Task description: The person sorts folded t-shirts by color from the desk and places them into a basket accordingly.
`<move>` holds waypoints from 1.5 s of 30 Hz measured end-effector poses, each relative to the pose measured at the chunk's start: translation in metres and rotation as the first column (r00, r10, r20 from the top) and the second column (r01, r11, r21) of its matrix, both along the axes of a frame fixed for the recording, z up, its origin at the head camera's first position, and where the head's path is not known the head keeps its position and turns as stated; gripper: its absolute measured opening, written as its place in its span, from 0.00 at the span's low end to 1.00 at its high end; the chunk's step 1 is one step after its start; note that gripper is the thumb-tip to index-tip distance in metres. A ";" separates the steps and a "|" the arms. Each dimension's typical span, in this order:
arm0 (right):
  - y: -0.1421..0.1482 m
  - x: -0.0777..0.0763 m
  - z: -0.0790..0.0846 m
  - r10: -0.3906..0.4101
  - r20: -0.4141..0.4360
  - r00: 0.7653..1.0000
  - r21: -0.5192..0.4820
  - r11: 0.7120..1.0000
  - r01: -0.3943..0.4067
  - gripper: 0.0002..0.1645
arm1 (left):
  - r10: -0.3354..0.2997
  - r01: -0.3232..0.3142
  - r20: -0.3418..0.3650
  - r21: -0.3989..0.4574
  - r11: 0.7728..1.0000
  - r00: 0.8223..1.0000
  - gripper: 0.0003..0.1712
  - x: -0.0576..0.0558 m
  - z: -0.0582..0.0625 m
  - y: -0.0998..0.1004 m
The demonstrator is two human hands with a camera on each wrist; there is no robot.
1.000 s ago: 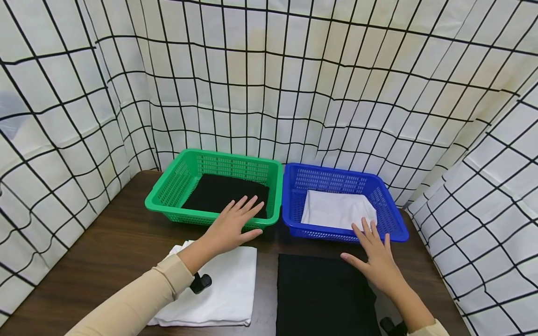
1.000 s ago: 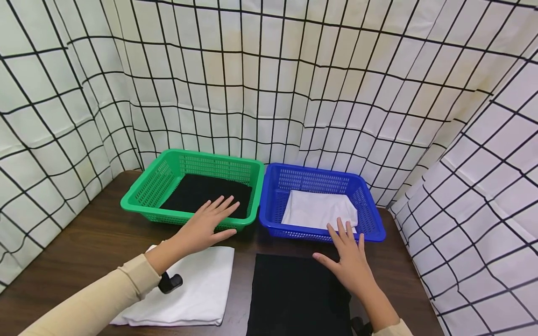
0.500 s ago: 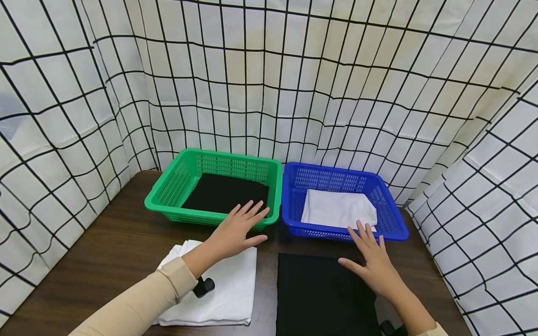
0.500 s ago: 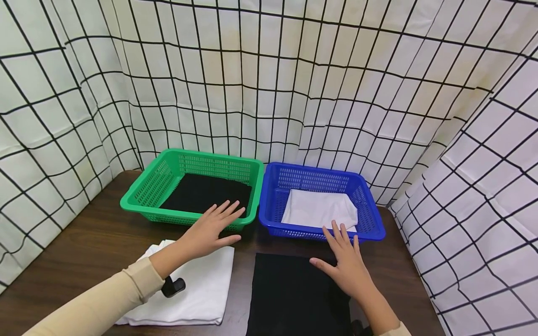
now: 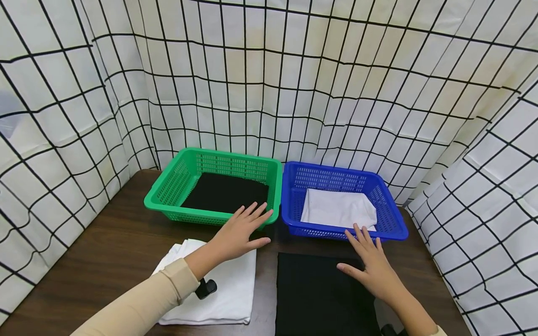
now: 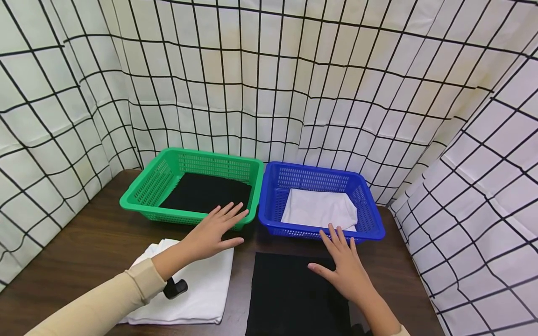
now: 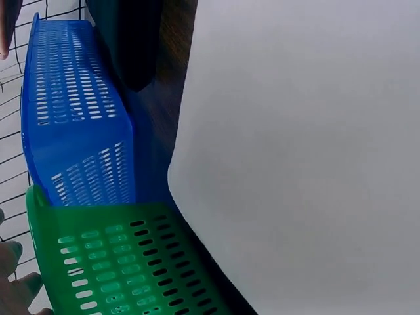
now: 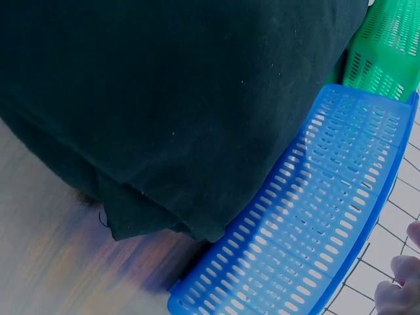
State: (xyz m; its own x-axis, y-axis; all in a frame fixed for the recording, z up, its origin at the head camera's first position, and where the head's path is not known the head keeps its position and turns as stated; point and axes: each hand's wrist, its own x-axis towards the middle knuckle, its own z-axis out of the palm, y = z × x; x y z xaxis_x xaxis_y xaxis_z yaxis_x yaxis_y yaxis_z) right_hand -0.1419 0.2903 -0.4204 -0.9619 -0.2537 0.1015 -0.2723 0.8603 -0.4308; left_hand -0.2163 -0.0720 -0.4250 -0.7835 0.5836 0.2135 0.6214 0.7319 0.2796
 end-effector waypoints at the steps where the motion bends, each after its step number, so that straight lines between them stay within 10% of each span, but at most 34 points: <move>1: -0.001 0.001 0.000 0.003 0.004 1.000 -0.005 1.000 -0.003 0.51 | 0.000 0.000 0.000 0.000 1.000 1.000 0.42 0.000 0.000 0.000; 45: -0.004 0.016 -0.002 0.022 0.071 0.997 0.013 1.000 -0.023 0.51 | -0.075 0.074 0.076 0.012 0.997 0.994 0.42 0.023 0.000 0.021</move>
State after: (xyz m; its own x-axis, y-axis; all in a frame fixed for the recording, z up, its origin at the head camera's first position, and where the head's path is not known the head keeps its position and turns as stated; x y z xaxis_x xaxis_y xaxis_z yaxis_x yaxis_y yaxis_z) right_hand -0.1260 0.2860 -0.4228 -0.9606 -0.2765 0.0300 -0.2613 0.8603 -0.4378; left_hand -0.1932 -0.0512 -0.4247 -0.7520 0.6393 0.1607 0.6509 0.6815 0.3346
